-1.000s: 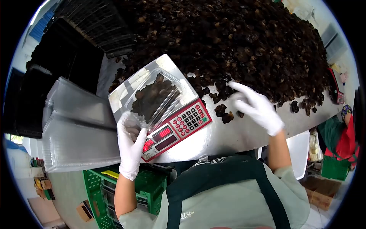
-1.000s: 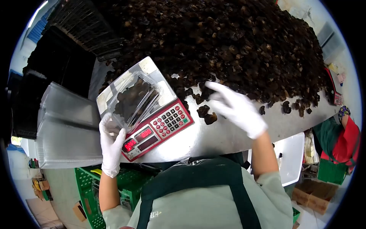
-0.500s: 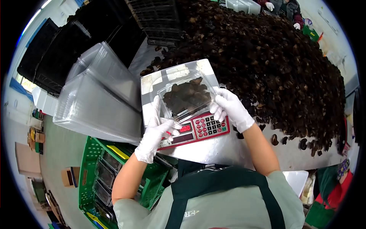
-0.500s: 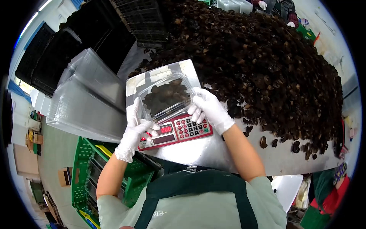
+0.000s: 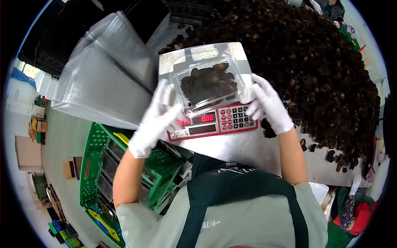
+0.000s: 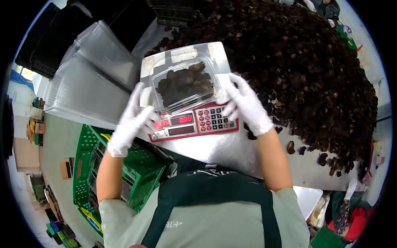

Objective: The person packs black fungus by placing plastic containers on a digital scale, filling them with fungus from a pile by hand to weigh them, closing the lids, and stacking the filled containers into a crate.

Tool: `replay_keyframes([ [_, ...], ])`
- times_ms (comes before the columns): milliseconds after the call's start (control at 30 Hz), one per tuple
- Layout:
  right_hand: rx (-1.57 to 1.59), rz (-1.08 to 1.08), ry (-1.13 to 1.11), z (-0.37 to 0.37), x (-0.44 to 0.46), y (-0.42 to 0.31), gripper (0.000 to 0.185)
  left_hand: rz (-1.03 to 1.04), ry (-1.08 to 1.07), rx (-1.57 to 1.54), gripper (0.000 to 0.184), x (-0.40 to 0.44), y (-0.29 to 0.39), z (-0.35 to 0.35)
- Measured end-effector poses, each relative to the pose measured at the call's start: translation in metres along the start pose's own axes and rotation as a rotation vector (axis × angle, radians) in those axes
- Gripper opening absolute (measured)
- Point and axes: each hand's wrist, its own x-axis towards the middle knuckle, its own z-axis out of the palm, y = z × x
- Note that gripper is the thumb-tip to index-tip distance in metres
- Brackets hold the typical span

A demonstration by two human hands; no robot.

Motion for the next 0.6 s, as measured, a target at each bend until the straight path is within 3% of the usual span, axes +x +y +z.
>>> replay_keyframes([
  [133, -0.071, 0.041, -0.029, -0.041, -0.031, 0.003, 0.045, 0.257, 0.197, 0.201, 0.07, -0.004, 0.013, -0.046],
  [233, -0.017, 0.095, -0.054, -0.041, -0.05, 0.025, 0.039, 0.371, 0.116, 0.197, 0.062, 0.0, 0.051, -0.027],
  [367, -0.04, 0.219, -0.254, -0.013, -0.056, 0.022, 0.033, 0.46, -0.058, 0.32, 0.074, 0.056, 0.056, -0.008],
  [500, -0.09, 0.191, -0.286, 0.003, -0.05, 0.019, 0.033, 0.555, 0.005, 0.883, 0.061, 0.114, 0.056, 0.009],
  [567, -0.145, 0.159, -0.291, 0.013, -0.045, 0.013, 0.032, 0.39, -0.141, 1.241, 0.06, 0.113, 0.066, 0.014],
  [600, -0.123, 0.147, -0.264, 0.016, -0.043, 0.017, 0.033, 0.575, -0.179, 1.236, 0.059, 0.119, 0.041, 0.011],
])
